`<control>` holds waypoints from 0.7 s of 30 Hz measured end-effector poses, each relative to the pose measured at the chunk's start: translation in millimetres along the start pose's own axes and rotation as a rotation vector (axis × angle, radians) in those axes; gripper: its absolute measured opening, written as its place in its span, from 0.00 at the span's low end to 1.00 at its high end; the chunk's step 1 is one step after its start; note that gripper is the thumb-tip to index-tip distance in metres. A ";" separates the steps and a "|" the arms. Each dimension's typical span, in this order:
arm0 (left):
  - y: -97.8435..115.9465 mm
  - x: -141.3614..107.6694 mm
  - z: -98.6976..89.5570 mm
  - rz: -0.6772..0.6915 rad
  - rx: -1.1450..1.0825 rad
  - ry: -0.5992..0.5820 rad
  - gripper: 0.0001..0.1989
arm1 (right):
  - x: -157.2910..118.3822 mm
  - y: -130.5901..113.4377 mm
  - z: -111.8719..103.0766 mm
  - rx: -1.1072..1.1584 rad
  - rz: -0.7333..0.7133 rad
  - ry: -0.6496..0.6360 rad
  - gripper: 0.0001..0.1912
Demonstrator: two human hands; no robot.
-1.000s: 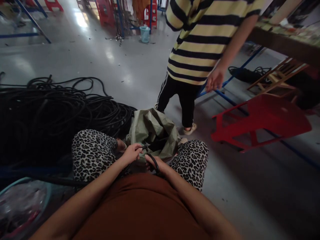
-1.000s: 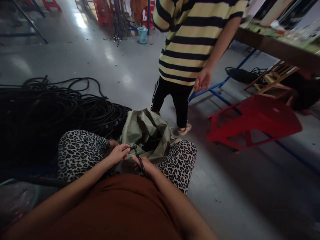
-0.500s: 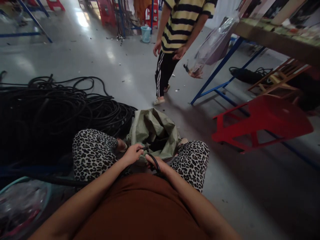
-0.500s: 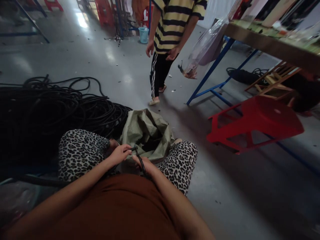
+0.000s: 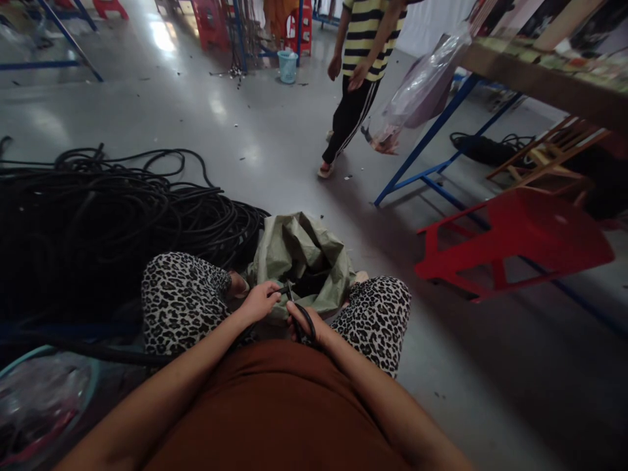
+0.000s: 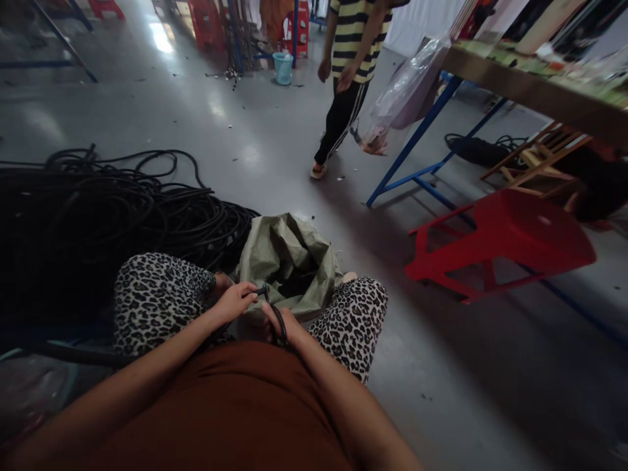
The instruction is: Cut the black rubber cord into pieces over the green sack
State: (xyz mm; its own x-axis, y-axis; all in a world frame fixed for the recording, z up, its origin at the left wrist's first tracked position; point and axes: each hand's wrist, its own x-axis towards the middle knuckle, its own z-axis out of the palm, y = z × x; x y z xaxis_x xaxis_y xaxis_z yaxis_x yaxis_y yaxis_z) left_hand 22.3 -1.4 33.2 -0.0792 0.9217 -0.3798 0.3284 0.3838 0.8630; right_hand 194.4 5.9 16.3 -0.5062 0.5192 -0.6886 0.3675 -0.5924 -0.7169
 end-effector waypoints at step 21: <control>-0.8 4.0 1.6 -0.028 -0.026 0.002 0.09 | 2.7 7.2 0.6 -0.188 -0.064 0.026 0.33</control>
State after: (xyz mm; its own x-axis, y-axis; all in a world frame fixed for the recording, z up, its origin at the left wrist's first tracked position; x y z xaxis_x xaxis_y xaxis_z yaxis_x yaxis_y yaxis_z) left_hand 23.2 1.9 30.5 -0.0902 0.9107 -0.4032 0.3012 0.4108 0.8605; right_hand 195.2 2.7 9.3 -0.5140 0.5691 -0.6418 0.4757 -0.4336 -0.7653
